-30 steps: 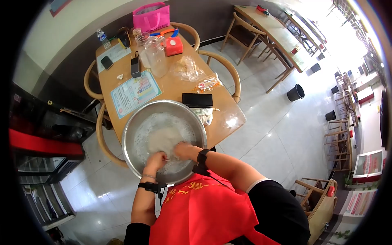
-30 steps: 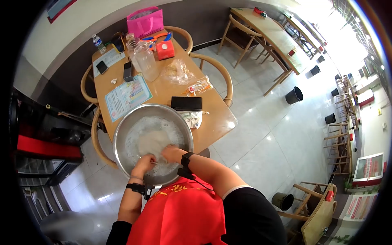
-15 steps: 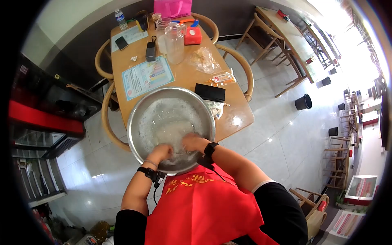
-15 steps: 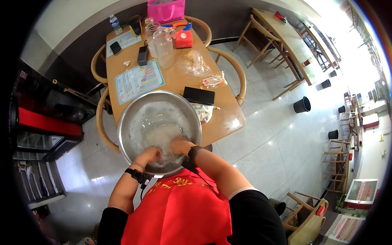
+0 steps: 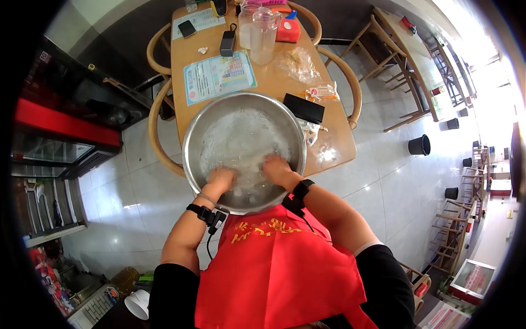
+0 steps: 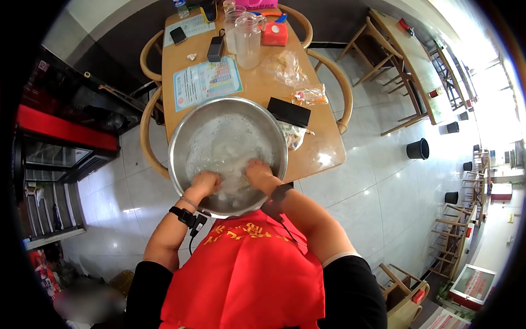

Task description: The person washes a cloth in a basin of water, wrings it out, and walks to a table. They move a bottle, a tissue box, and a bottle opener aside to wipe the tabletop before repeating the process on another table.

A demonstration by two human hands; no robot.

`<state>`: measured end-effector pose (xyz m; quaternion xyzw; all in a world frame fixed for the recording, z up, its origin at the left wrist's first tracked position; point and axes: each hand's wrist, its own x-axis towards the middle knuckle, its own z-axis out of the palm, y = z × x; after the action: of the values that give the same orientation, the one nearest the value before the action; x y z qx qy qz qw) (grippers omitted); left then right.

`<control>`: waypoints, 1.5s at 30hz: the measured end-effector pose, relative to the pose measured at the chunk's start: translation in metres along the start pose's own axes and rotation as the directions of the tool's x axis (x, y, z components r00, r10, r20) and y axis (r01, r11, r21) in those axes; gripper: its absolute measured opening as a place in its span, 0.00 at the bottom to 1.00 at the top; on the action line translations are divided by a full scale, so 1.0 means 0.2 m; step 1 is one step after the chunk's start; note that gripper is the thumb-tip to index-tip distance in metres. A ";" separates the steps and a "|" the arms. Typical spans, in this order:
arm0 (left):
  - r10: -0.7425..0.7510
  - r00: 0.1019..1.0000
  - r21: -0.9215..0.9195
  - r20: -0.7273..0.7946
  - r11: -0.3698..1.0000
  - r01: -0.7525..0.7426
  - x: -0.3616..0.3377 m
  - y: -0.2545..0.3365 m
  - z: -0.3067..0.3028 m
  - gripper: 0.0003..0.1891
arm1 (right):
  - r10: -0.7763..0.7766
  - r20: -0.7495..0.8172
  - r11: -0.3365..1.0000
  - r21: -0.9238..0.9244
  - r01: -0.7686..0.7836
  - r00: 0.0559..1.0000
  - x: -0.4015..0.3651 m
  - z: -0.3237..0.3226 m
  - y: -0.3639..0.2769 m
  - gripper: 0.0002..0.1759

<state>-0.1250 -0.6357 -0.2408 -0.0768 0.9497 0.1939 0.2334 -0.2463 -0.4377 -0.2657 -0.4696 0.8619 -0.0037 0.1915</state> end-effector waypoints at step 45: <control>-0.290 0.832 -0.801 -0.473 -0.251 -0.543 -0.15 0.22 -0.58 0.24 | 0.023 -0.242 0.297 0.928 0.224 0.970 -0.13 -0.82 -0.25 0.09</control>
<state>-0.1558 -0.6406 -0.1179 -0.1675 0.4427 0.8563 -0.2065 -0.2478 -0.4722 -0.0953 -0.3159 0.6763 -0.5725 0.3391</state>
